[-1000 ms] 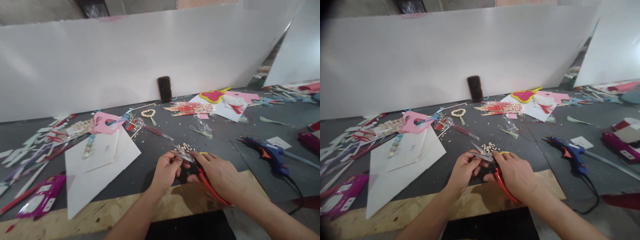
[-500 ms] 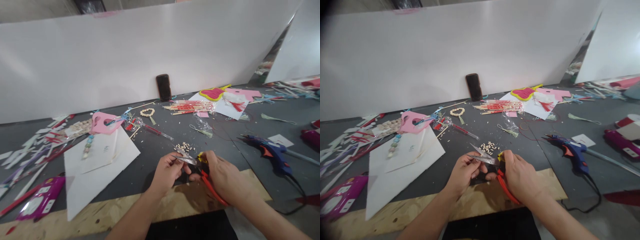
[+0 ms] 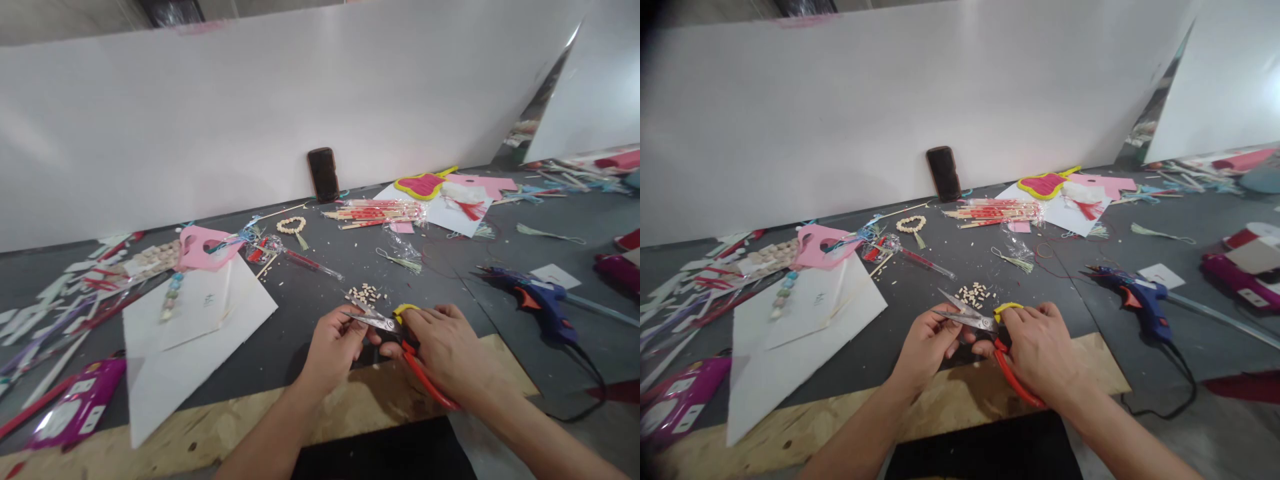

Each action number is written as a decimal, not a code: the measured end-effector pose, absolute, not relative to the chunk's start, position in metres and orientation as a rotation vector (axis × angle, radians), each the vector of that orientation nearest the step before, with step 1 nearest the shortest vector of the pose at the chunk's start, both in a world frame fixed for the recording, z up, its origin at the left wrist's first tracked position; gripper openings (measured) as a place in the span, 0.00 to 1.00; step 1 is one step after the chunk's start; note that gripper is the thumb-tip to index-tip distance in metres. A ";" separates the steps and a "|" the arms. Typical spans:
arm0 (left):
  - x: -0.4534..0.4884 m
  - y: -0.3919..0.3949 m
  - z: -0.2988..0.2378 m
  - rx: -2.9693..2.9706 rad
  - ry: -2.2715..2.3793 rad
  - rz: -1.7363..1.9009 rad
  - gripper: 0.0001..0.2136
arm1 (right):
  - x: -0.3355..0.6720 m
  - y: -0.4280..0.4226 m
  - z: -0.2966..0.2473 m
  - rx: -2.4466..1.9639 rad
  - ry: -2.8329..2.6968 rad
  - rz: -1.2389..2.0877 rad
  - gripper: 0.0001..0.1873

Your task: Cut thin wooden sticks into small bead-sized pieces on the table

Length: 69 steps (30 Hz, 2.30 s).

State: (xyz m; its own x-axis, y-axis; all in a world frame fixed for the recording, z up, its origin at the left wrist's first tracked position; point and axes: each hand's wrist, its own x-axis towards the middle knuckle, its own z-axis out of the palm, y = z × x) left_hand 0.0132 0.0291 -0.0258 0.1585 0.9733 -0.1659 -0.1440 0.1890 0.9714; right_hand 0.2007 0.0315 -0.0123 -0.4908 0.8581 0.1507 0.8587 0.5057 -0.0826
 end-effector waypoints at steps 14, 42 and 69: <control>0.012 0.032 -0.027 0.971 1.181 1.124 0.07 | 0.197 0.032 -0.017 -1.550 -2.536 0.051 0.16; 0.012 0.032 -0.031 0.873 0.982 1.143 0.09 | 0.196 0.043 -0.018 -1.453 -2.577 -0.026 0.23; 0.013 0.030 -0.030 0.885 1.024 1.143 0.05 | 0.194 0.035 -0.011 -1.477 -2.578 -0.111 0.17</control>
